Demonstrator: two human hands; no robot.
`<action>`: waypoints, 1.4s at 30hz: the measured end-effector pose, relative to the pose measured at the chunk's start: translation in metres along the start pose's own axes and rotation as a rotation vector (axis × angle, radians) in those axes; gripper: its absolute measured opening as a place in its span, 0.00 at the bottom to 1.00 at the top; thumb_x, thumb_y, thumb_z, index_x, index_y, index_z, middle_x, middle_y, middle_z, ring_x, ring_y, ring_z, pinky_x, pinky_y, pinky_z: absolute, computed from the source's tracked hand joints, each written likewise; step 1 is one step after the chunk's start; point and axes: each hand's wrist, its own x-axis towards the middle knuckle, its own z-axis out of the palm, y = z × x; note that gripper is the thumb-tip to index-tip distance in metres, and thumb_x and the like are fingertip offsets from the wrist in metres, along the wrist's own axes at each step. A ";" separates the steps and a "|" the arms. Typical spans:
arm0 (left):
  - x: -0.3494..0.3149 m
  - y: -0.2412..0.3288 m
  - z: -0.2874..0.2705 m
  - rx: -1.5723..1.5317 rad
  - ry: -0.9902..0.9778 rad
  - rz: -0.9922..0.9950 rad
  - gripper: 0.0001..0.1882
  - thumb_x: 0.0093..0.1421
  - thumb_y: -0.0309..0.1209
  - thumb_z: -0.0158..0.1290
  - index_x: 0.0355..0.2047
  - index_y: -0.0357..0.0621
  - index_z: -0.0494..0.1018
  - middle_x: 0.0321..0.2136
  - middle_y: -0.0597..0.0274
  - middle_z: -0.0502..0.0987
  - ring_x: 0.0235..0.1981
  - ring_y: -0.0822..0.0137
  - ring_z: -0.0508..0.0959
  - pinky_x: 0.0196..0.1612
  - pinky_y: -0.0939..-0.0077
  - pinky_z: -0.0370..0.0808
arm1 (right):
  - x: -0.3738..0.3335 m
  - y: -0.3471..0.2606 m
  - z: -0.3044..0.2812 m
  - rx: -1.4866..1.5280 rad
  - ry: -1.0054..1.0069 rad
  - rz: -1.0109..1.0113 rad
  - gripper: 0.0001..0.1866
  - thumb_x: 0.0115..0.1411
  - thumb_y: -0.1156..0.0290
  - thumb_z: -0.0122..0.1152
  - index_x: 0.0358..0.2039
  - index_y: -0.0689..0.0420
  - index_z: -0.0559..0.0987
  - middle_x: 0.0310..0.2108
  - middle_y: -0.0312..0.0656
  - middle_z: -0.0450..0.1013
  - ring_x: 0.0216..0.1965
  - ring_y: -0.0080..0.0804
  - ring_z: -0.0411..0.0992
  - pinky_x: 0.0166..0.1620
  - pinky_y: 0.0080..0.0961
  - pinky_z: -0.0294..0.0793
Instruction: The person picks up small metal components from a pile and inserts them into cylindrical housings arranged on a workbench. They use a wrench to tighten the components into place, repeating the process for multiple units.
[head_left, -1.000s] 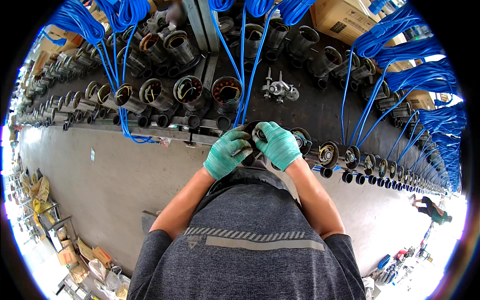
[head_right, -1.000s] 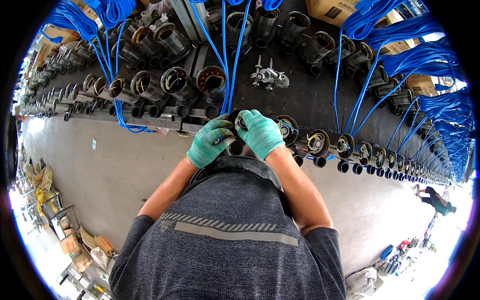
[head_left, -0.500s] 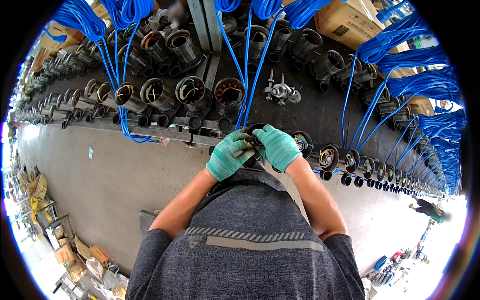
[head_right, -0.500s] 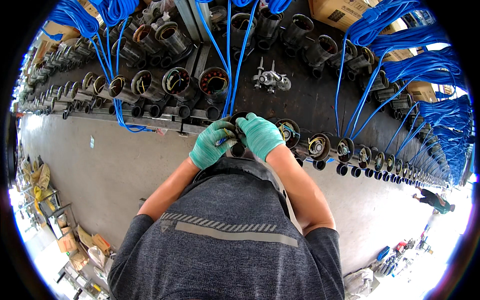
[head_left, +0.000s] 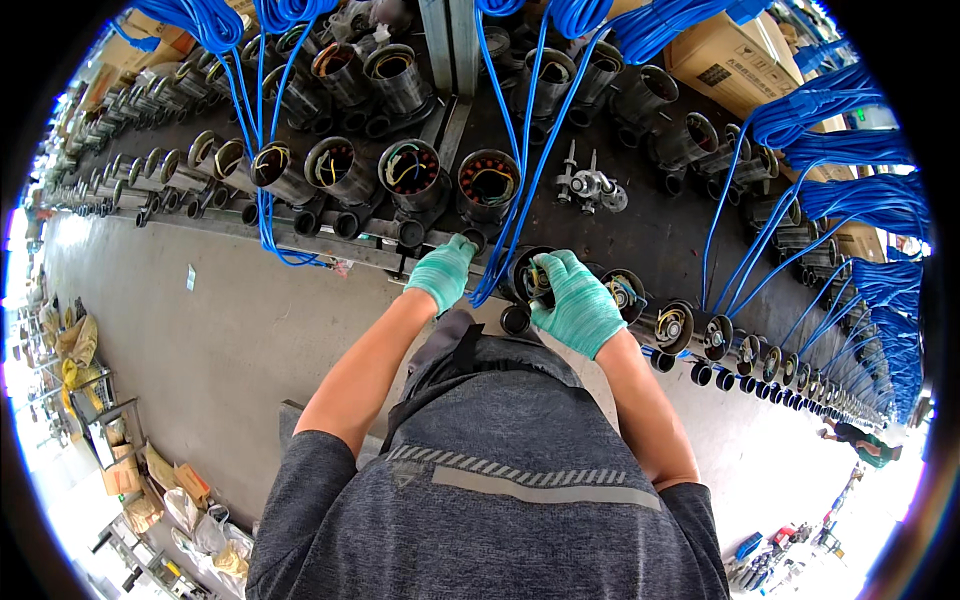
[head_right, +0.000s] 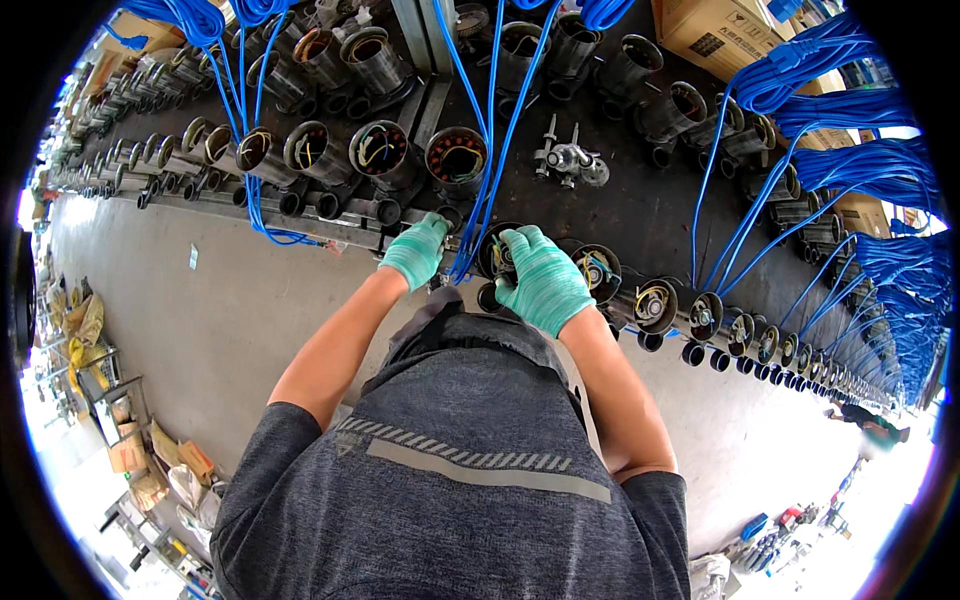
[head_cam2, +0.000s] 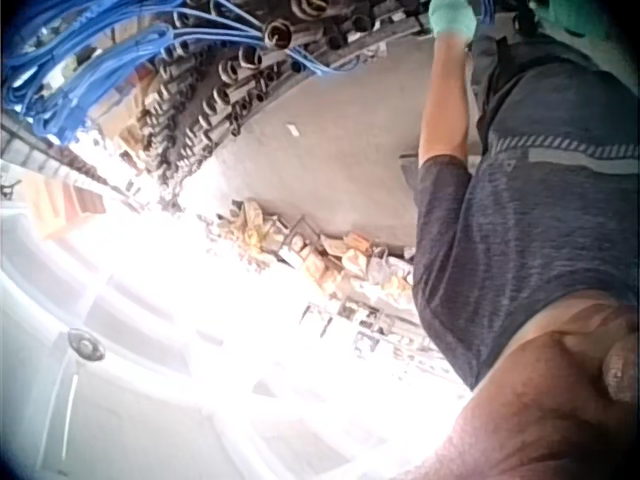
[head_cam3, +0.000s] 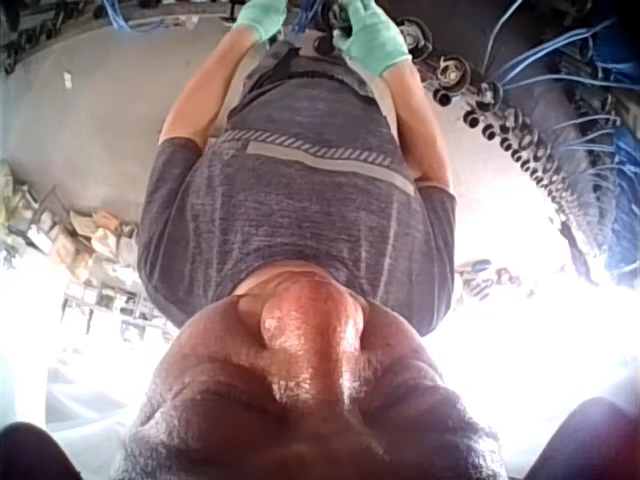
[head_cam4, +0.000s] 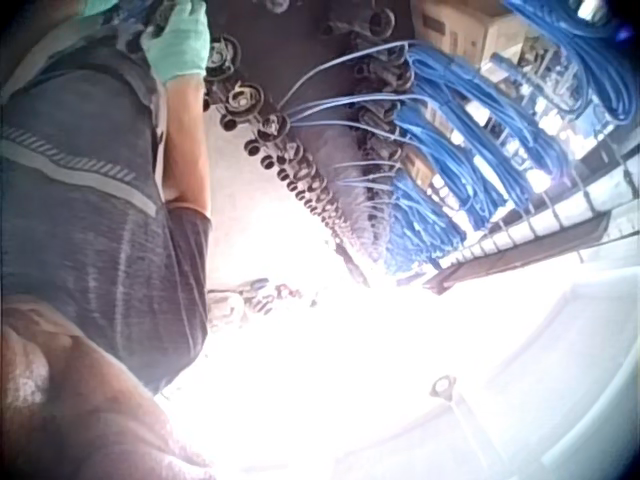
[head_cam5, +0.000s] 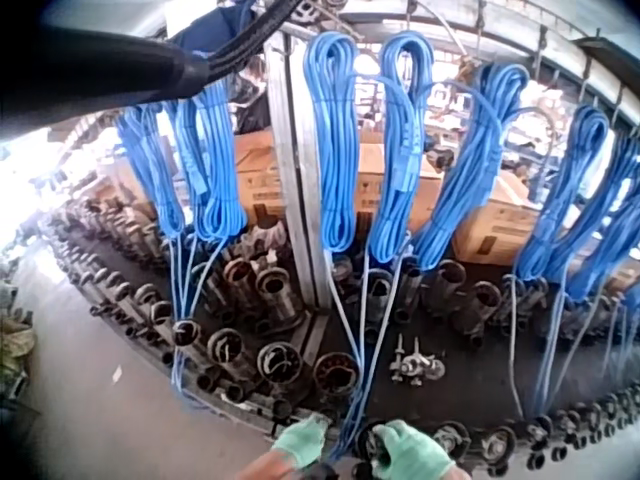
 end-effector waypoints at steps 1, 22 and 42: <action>0.002 0.005 0.000 0.014 -0.017 -0.041 0.17 0.64 0.26 0.57 0.53 0.38 0.74 0.54 0.43 0.76 0.50 0.39 0.81 0.52 0.50 0.80 | 0.000 -0.001 -0.001 0.000 0.005 -0.018 0.37 0.57 0.67 0.71 0.66 0.62 0.71 0.57 0.54 0.72 0.57 0.55 0.75 0.60 0.43 0.78; -0.084 0.019 0.002 0.092 -0.156 -0.032 0.11 0.62 0.33 0.62 0.44 0.48 0.78 0.44 0.52 0.81 0.43 0.48 0.85 0.43 0.53 0.83 | 0.001 0.013 -0.005 0.066 0.006 -0.090 0.29 0.60 0.77 0.60 0.64 0.61 0.74 0.58 0.55 0.72 0.54 0.56 0.77 0.58 0.44 0.79; -0.167 0.013 -0.023 -0.388 0.267 -0.317 0.15 0.63 0.36 0.67 0.45 0.41 0.82 0.40 0.50 0.83 0.38 0.46 0.84 0.42 0.58 0.82 | 0.139 0.170 -0.063 -0.279 -0.167 0.299 0.36 0.61 0.59 0.74 0.65 0.60 0.70 0.48 0.59 0.82 0.50 0.60 0.81 0.53 0.48 0.81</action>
